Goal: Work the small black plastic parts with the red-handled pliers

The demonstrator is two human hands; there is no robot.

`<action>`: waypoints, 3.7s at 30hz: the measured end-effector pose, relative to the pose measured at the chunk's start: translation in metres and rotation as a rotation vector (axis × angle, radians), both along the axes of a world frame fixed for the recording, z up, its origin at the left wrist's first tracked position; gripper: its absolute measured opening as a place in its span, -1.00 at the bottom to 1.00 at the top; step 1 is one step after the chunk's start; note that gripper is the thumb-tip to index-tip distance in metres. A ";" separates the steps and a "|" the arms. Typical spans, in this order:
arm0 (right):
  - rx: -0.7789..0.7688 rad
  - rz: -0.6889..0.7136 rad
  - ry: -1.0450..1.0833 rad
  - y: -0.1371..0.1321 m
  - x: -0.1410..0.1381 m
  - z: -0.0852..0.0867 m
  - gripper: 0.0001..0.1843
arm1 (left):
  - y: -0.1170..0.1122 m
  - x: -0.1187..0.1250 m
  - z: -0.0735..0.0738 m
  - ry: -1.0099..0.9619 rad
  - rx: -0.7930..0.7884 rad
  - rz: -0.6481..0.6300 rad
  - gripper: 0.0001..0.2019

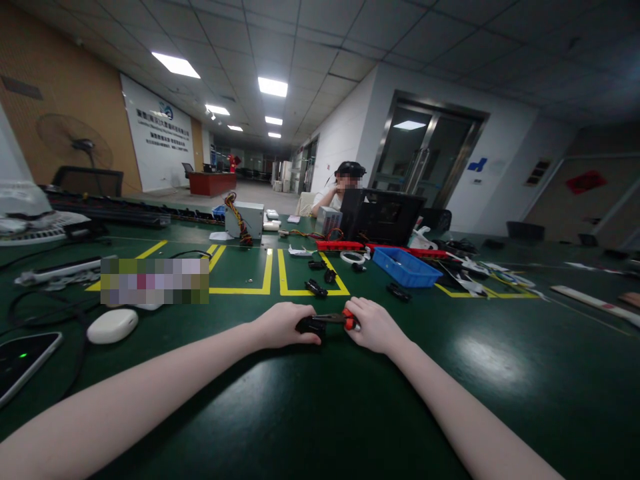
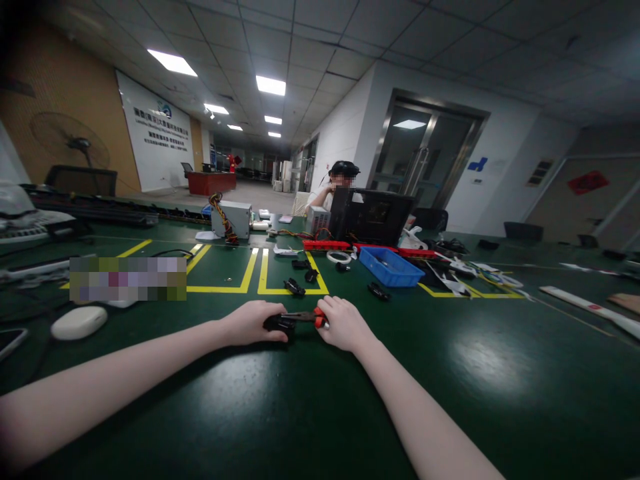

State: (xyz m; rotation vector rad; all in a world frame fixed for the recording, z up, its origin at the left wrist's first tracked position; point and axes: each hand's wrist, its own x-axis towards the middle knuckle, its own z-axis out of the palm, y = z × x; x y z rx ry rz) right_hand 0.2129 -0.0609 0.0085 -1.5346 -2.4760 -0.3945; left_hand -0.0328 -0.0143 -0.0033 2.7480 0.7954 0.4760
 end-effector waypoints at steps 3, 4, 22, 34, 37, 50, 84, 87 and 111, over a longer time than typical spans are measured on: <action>0.004 0.002 -0.003 0.000 0.000 0.000 -0.91 | 0.001 -0.001 0.000 -0.005 -0.008 -0.005 -0.62; 0.003 0.004 -0.001 0.000 0.000 0.000 -0.90 | 0.001 -0.001 0.000 -0.004 -0.009 -0.011 -0.62; -0.050 0.010 0.035 0.001 0.000 0.000 -0.73 | 0.001 -0.001 0.000 0.009 -0.008 -0.028 -0.63; -0.057 -0.018 0.010 0.000 -0.004 0.003 -0.90 | -0.001 -0.003 0.002 -0.045 -0.052 -0.048 -0.66; -0.048 -0.017 0.008 0.000 -0.004 0.003 -0.90 | 0.000 -0.003 0.001 -0.046 -0.056 -0.051 -0.66; 0.001 -0.022 -0.011 0.000 -0.003 0.000 -0.89 | 0.003 -0.002 0.000 -0.047 -0.096 -0.047 -0.63; 0.071 -0.051 -0.053 0.001 -0.004 -0.002 -0.82 | 0.004 -0.003 0.000 -0.059 -0.132 -0.077 -0.62; 0.090 -0.044 -0.060 0.001 -0.004 -0.003 -0.82 | 0.004 -0.003 0.000 -0.050 -0.127 -0.086 -0.63; 0.122 -0.068 -0.083 0.002 -0.003 -0.006 -0.81 | 0.004 -0.002 -0.002 -0.064 -0.129 -0.073 -0.64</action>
